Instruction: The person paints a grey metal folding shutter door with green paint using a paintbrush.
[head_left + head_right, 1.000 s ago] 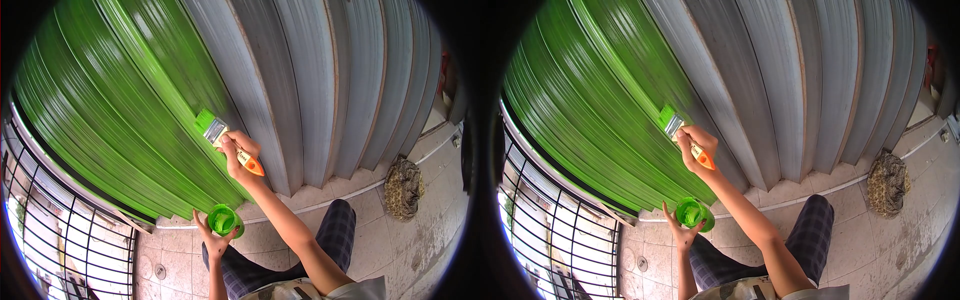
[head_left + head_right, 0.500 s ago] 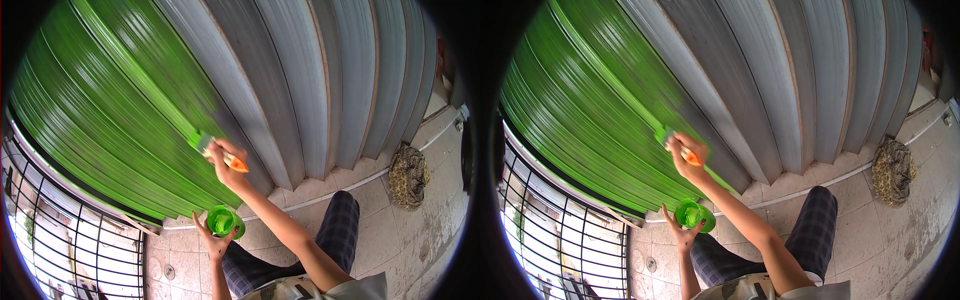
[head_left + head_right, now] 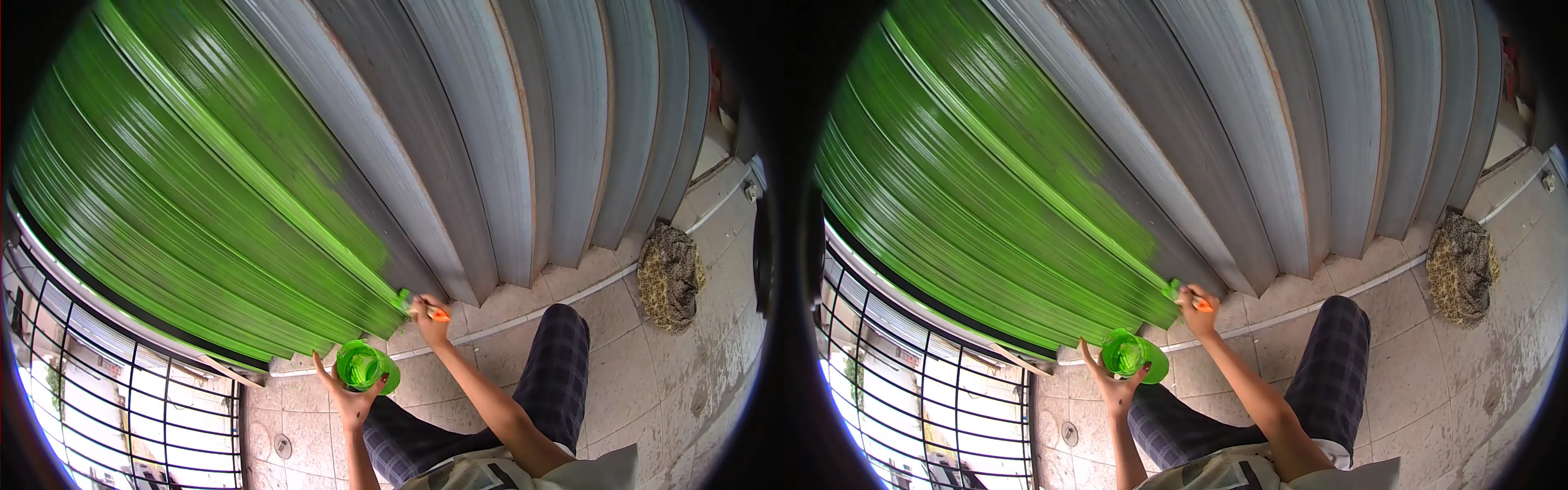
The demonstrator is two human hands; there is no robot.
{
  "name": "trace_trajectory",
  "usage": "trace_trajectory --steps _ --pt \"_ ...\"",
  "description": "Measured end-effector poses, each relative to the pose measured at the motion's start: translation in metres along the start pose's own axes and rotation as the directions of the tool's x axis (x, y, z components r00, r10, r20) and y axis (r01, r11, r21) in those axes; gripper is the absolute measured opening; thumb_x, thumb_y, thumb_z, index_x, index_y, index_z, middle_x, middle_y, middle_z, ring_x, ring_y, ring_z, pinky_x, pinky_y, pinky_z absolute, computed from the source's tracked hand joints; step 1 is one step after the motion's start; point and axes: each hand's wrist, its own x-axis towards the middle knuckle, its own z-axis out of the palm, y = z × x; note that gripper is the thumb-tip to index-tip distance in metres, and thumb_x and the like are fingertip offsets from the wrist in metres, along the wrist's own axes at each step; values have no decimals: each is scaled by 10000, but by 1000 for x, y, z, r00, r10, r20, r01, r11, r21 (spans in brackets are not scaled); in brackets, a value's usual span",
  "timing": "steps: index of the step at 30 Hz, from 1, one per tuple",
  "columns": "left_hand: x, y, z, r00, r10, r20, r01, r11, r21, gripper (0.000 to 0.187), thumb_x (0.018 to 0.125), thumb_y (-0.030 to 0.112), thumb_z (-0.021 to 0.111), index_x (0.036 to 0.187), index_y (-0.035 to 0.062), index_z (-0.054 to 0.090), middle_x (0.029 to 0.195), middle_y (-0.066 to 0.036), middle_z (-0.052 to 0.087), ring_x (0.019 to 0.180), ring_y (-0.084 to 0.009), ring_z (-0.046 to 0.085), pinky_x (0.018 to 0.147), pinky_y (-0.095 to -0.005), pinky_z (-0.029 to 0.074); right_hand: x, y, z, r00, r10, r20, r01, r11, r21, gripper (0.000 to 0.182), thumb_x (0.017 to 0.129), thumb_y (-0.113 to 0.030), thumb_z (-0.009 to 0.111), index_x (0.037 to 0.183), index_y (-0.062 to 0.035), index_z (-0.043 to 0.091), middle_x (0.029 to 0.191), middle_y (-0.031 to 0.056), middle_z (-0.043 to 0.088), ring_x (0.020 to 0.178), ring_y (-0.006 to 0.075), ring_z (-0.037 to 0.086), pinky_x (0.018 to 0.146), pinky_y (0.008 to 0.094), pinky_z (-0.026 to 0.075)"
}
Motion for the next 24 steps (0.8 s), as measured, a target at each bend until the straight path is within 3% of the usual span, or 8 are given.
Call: trace_trajectory --steps 5,9,14,16,19,20,22,24 --pt "0 3 4 1000 10 -4 -10 1000 -5 1278 526 137 880 1466 107 14 1245 -209 448 1104 -289 518 959 -415 439 46 -140 73 992 -99 75 66 933 353 233 898 -174 575 757 10 603 642 51 607 507 93 557 458 210 436" --pt "1 0 1 1000 -22 -4 22 1000 -6 1281 531 153 881 1468 111 9 1243 -210 453 1109 -286 515 959 -416 439 59 -159 74 954 -293 57 237 859 454 227 898 -160 563 770 25 596 653 76 623 505 114 567 493 224 456" --pt "2 3 1 999 -34 -8 34 999 -8 1283 533 163 883 1468 112 6 1236 -211 460 1109 -286 514 955 -414 440 13 -27 5 987 -144 75 130 978 161 205 879 -172 610 775 5 622 620 43 612 527 80 578 461 221 447" --pt "3 -4 -1 1000 -20 -5 20 1000 7 1288 530 170 888 1468 115 8 1231 -211 464 1106 -287 517 953 -412 442 -11 19 -22 993 110 -39 -105 989 106 215 885 -186 593 760 -11 597 594 11 559 485 77 506 435 232 383" --pt "7 5 3 1000 14 -4 -13 999 45 1292 523 189 896 1467 103 18 1257 -203 440 1111 -290 509 964 -418 433 11 16 -17 996 25 -86 -25 1000 -1 168 872 -158 633 802 -6 632 616 8 583 545 57 539 461 217 404" --pt "6 4 3 1000 -8 -1 8 1000 23 1293 520 195 898 1466 95 23 1280 -198 413 1120 -293 499 971 -422 427 30 -24 6 992 125 -31 -111 952 284 161 869 -172 651 827 -18 633 627 -6 576 539 53 517 467 212 399" --pt "6 0 1 999 -53 10 53 998 -21 1295 513 207 903 1463 80 32 1327 -189 360 1139 -299 481 986 -429 415 69 -109 49 988 143 58 -154 915 373 175 865 -218 666 871 -44 644 653 -8 585 534 49 525 451 206 399" --pt "7 0 0 999 38 18 -39 998 52 1290 529 131 880 1459 74 -13 1257 -223 419 1104 -300 507 972 -424 423 104 -182 88 997 -40 63 5 882 471 197 886 -235 634 859 -39 643 664 2 606 540 55 548 452 205 426"
